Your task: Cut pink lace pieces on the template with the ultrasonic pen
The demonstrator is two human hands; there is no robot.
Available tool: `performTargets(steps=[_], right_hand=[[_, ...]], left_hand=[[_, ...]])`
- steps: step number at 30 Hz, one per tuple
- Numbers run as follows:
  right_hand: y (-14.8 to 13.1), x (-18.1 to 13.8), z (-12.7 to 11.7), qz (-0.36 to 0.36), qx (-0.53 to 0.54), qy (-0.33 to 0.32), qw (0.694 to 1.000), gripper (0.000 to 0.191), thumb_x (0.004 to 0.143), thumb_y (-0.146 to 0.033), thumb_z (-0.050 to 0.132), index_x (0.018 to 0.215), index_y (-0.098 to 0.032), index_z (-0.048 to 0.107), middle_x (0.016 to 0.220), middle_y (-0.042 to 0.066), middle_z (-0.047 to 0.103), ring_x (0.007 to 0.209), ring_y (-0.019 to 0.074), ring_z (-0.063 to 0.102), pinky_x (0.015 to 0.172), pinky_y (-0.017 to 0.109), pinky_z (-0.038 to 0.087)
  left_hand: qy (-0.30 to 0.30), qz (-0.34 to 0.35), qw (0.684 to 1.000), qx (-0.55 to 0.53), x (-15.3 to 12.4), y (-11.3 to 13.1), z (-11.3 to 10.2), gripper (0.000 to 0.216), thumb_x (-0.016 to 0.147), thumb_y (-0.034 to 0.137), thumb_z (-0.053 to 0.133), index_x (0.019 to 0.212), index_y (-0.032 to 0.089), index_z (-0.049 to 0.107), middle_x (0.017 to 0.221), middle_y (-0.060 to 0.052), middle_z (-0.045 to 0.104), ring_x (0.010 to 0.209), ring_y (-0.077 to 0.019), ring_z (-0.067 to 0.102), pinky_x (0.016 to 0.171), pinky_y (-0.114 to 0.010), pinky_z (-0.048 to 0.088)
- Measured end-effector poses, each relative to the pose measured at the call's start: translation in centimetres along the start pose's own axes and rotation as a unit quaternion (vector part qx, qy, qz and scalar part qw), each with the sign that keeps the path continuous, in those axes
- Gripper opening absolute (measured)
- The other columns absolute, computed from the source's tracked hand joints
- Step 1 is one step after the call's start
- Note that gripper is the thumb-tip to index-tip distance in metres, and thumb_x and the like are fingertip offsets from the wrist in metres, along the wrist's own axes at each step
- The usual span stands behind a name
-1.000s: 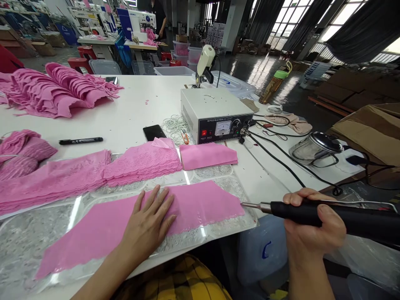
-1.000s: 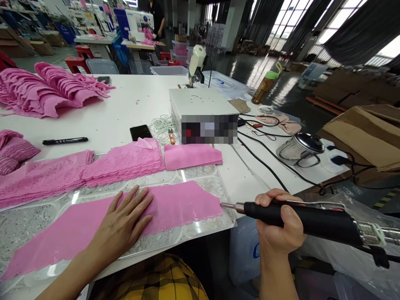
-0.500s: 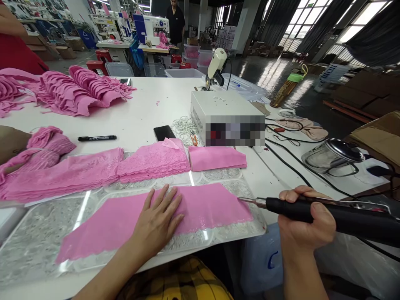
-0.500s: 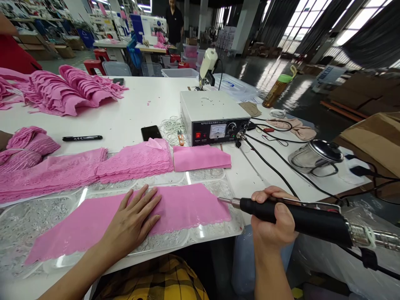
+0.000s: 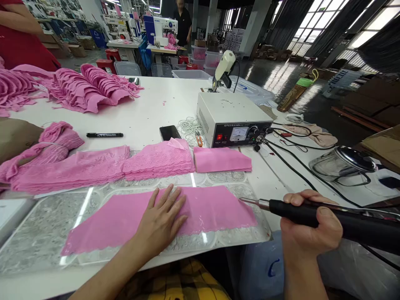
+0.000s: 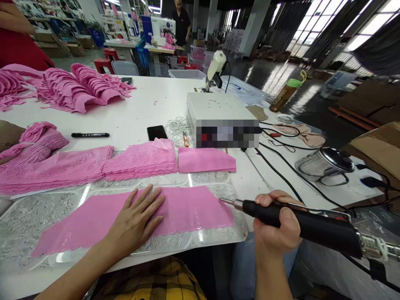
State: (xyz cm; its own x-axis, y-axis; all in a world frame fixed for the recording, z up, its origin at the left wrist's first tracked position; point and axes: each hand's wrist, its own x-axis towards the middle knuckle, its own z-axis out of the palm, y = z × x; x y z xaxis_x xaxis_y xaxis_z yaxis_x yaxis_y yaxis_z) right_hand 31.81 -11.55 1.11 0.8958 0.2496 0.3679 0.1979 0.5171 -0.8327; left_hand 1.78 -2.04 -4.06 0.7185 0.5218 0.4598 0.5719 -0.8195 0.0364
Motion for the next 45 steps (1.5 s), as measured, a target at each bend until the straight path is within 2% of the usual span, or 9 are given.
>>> performTargets(steps=[9, 30, 38, 45], right_hand=[[0.7, -0.5, 1.7, 0.004, 0.015, -0.015, 1.000, 0.016, 0.055, -0.031, 0.050, 0.066, -0.019, 0.054, 0.069, -0.001, 0.054, 0.048, 0.0104, 0.046, 0.048, 0.030, 0.043], [0.9, -0.6, 1.8, 0.003, -0.018, -0.022, 1.000, 0.013, 0.055, -0.029, 0.047, 0.064, -0.020, 0.051, 0.066, -0.001, 0.049, 0.050, 0.0123, 0.045, 0.049, 0.032, 0.043], [0.3, 0.0, 1.7, 0.004, -0.013, 0.015, 1.000, 0.017, 0.053, -0.033, 0.047, 0.063, -0.020, 0.051, 0.069, 0.000, 0.048, 0.050, 0.0105, 0.039, 0.047, 0.030, 0.037], [0.7, -1.4, 3.5, 0.013, 0.001, 0.004, 1.000, 0.020, 0.057, -0.034, 0.046, 0.069, -0.019, 0.051, 0.071, 0.000, 0.048, 0.051, 0.0106, 0.041, 0.048, 0.030, 0.039]], left_hand=[[-0.005, 0.005, 1.000, 0.004, 0.0, 0.0, -0.2, 0.041, 0.104, 0.038, 0.040, 0.130, 0.017, 0.062, 0.142, -0.008, 0.059, 0.135, -0.0329, 0.050, 0.116, -0.053, 0.030], [-0.025, -0.007, 1.000, -0.007, -0.2, 0.2, -0.2, 0.039, 0.101, 0.037, 0.047, 0.130, 0.017, 0.062, 0.143, -0.009, 0.058, 0.138, -0.0326, 0.047, 0.118, -0.055, 0.029], [-0.026, -0.013, 0.999, -0.017, -0.1, 0.4, -0.6, 0.039, 0.100, 0.035, 0.050, 0.132, 0.017, 0.061, 0.142, -0.011, 0.058, 0.139, -0.0316, 0.045, 0.120, -0.054, 0.026], [-0.020, -0.015, 0.999, -0.035, -0.1, 0.6, -1.4, 0.036, 0.101, 0.034, 0.049, 0.129, 0.016, 0.062, 0.141, -0.010, 0.059, 0.140, -0.0308, 0.044, 0.121, -0.054, 0.026]])
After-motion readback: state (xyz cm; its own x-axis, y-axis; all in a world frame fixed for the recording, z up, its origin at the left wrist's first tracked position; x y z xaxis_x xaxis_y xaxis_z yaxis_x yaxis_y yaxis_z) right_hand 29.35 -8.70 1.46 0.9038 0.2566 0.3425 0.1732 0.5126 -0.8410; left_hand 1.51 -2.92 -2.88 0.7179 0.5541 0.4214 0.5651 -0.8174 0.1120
